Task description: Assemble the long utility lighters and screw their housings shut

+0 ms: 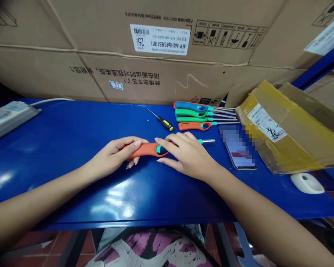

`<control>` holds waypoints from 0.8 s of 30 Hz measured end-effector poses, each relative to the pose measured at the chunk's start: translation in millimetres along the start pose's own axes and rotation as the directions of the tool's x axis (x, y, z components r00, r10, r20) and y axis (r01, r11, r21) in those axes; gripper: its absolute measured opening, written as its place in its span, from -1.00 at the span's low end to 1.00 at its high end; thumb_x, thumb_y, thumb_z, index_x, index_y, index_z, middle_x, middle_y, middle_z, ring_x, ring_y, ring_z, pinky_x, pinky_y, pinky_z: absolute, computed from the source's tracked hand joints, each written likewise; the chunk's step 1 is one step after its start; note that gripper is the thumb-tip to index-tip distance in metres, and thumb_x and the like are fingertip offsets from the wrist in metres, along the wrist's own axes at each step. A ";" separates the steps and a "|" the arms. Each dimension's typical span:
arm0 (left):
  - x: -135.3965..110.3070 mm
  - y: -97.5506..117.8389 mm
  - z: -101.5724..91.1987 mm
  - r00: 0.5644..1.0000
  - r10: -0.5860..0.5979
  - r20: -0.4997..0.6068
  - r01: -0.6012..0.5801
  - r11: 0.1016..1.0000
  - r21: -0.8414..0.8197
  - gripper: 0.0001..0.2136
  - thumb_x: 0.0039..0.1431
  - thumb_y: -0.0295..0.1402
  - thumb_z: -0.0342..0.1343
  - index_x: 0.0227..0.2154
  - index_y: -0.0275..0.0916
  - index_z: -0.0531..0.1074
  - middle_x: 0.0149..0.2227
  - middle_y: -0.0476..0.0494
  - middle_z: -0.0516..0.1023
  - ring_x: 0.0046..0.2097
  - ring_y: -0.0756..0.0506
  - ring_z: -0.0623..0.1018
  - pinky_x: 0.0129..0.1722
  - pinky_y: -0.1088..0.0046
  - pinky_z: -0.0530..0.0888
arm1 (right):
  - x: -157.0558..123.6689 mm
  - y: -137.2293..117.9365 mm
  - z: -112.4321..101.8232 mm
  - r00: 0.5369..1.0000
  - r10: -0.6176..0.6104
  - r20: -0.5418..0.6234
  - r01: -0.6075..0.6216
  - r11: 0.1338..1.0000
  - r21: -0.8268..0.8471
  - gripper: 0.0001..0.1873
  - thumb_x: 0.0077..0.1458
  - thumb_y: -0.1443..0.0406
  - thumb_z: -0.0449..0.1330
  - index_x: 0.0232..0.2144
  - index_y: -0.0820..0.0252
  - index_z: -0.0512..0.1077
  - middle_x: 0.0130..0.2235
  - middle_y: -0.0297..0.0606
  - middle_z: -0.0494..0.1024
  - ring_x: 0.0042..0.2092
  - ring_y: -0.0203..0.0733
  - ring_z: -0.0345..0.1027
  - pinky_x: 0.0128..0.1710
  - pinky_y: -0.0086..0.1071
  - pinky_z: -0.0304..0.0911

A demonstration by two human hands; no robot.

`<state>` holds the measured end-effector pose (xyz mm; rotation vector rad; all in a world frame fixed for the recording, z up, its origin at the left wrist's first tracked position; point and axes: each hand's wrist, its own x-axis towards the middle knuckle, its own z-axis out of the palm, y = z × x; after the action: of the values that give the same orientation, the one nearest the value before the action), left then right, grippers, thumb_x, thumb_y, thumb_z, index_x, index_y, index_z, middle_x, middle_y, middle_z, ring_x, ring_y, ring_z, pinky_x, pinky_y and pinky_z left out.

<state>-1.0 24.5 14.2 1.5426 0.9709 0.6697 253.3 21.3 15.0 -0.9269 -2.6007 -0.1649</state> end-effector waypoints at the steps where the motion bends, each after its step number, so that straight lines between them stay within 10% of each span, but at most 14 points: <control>1: 1.2 -0.3 2.4 0.998 -0.057 0.013 0.059 0.991 -0.121 -0.61 0.39 -0.08 -0.02 -0.02 -0.33 0.43 -0.55 0.05 0.42 -0.58 0.06 0.36 -0.57 0.58 0.34 | 0.5 -0.3 0.3 1.000 -0.023 0.006 0.023 1.000 -0.019 -0.48 0.32 0.08 0.13 0.19 0.26 0.37 -0.06 -0.07 0.58 -0.07 -0.01 0.43 -0.12 -0.16 0.25; 4: 2.8 -0.8 4.3 0.994 -0.103 0.041 0.109 0.971 -0.215 -0.59 0.39 -0.07 -0.03 -0.05 -0.34 0.46 -0.55 0.03 0.42 -0.59 0.07 0.36 -0.59 0.59 0.33 | 0.9 0.0 0.9 0.998 -0.062 -0.019 0.060 0.995 -0.073 -0.56 0.36 0.15 0.07 0.18 0.22 0.40 -0.11 -0.08 0.58 -0.14 -0.04 0.42 -0.20 -0.20 0.22; 7: 0.6 -2.0 -1.6 0.993 0.121 -0.009 -0.119 0.986 0.118 -0.60 0.35 -0.06 0.05 -0.01 -0.30 0.49 -0.38 -0.09 0.57 -0.44 0.00 0.52 -0.40 0.51 0.50 | -0.1 1.6 -0.1 0.998 -0.048 -0.043 0.045 0.997 -0.068 -0.59 0.38 0.21 0.06 0.16 0.25 0.42 -0.12 -0.09 0.59 -0.14 -0.05 0.43 -0.21 -0.20 0.21; 12: -3.2 -8.6 -14.6 0.803 0.558 0.210 -0.544 0.542 0.640 -0.64 0.35 -0.25 0.12 0.13 -0.29 0.42 -0.11 -0.21 0.58 -0.11 -0.07 0.58 -0.03 0.44 0.51 | -2.5 2.7 -1.5 0.999 -0.015 -0.041 0.017 0.998 0.058 -0.65 0.38 0.24 0.06 0.09 0.27 0.47 -0.09 -0.13 0.61 -0.14 -0.10 0.45 -0.18 -0.22 0.25; 17: -3.1 -12.8 -17.7 0.738 0.575 0.353 -0.614 0.355 0.704 -0.67 0.42 -0.27 0.01 0.11 -0.35 0.39 -0.18 -0.22 0.58 -0.20 -0.08 0.58 -0.16 0.44 0.54 | -4.1 0.7 1.5 0.999 -0.038 -0.025 0.042 0.983 0.178 -0.71 0.36 0.29 0.09 0.02 0.29 0.49 -0.03 -0.14 0.64 -0.07 -0.09 0.49 -0.09 -0.20 0.29; 24: -4.9 -9.5 -11.7 0.723 0.585 0.368 -0.633 0.346 0.693 -0.70 0.42 -0.31 0.01 0.06 -0.41 0.40 -0.24 -0.22 0.57 -0.25 -0.08 0.57 -0.22 0.44 0.53 | -2.5 -8.2 0.4 0.992 -0.080 -0.102 0.093 0.986 0.138 -0.73 0.31 0.26 0.16 -0.08 0.35 0.52 -0.12 -0.15 0.68 -0.17 -0.07 0.51 -0.15 -0.19 0.31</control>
<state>-15.3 26.4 7.7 2.8186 0.6068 0.7325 249.8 13.5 13.8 -0.7383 -2.5278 -0.0437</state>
